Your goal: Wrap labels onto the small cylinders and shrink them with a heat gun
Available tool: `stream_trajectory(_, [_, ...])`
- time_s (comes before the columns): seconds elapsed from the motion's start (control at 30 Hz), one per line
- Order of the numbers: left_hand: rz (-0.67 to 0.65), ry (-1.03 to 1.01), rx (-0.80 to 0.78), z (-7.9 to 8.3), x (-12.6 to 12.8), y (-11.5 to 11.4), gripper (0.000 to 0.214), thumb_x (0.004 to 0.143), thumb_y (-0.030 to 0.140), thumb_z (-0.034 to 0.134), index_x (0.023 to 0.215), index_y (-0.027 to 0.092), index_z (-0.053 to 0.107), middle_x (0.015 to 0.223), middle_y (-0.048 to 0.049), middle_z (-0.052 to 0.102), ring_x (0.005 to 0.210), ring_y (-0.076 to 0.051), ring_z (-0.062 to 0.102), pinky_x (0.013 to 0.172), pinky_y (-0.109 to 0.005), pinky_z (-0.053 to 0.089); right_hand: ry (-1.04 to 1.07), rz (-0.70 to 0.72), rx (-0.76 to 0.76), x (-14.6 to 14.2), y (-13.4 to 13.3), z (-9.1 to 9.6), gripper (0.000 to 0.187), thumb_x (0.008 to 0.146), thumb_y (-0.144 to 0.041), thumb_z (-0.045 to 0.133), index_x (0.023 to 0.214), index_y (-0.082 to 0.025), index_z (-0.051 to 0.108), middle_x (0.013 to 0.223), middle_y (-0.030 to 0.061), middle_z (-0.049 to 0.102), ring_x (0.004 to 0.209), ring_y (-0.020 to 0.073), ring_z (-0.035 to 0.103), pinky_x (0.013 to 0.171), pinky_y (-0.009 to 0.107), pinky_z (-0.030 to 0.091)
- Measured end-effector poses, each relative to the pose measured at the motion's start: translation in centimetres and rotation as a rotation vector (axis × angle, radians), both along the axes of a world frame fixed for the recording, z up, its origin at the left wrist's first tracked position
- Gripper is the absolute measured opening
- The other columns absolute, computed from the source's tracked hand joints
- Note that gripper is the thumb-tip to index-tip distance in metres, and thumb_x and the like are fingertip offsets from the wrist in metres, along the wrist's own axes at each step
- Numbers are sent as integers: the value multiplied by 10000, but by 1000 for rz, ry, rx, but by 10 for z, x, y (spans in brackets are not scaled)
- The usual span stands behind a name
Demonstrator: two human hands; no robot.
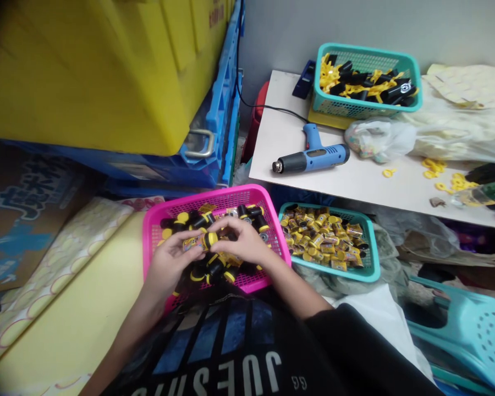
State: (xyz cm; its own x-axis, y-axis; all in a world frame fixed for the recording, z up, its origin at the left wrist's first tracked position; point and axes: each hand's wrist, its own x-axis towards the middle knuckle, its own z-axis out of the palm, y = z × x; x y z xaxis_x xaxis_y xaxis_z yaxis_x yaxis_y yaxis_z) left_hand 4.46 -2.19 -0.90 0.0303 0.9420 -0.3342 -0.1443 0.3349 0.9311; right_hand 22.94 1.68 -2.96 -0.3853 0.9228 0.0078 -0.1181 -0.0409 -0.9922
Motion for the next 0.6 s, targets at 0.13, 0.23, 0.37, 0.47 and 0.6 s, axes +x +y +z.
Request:
stream_trajectory(0.13, [1, -84, 34, -2, 9, -2, 338, 659, 280, 815, 969, 190, 714, 973, -44, 726, 833, -150, 689, 727, -234, 581, 309, 86, -329, -13, -8, -3, 484, 751, -581, 665, 1076, -226, 605, 1038, 47, 638, 951, 156, 604, 845, 301, 483])
stream_trajectory(0.23, [-1, -72, 78, -2, 12, -2, 300, 652, 236, 816, 934, 197, 722, 962, -29, 727, 857, -138, 681, 798, -234, 556, 400, 136, -463, -22, -13, -6, 499, 717, -581, 700, 1041, -210, 618, 897, 16, 635, 775, 112, 593, 742, 253, 474])
stream_trajectory(0.37, [-8, -64, 79, -4, 13, -2, 287, 644, 229, 825, 911, 205, 723, 974, -23, 724, 921, -142, 662, 866, -243, 520, 306, 3, -339, -28, -17, -13, 358, 735, -495, 726, 930, -207, 639, 889, -6, 616, 744, 76, 545, 736, 216, 445])
stream_trajectory(0.47, [-15, -114, 48, -8, 12, -6, 287, 662, 266, 825, 918, 214, 708, 990, -17, 699, 870, -128, 640, 802, -228, 515, 307, 6, -347, -30, -20, -20, 421, 762, -575, 658, 957, -203, 620, 857, 6, 604, 710, 96, 535, 674, 236, 457])
stream_trajectory(0.6, [-29, -254, -1, -11, 10, -11, 296, 787, 363, 729, 1044, 251, 635, 908, 13, 626, 722, -78, 556, 689, -186, 466, 375, 33, -314, -22, -21, -20, 524, 868, -660, 407, 1086, -215, 578, 1001, 57, 611, 835, 149, 598, 745, 312, 506])
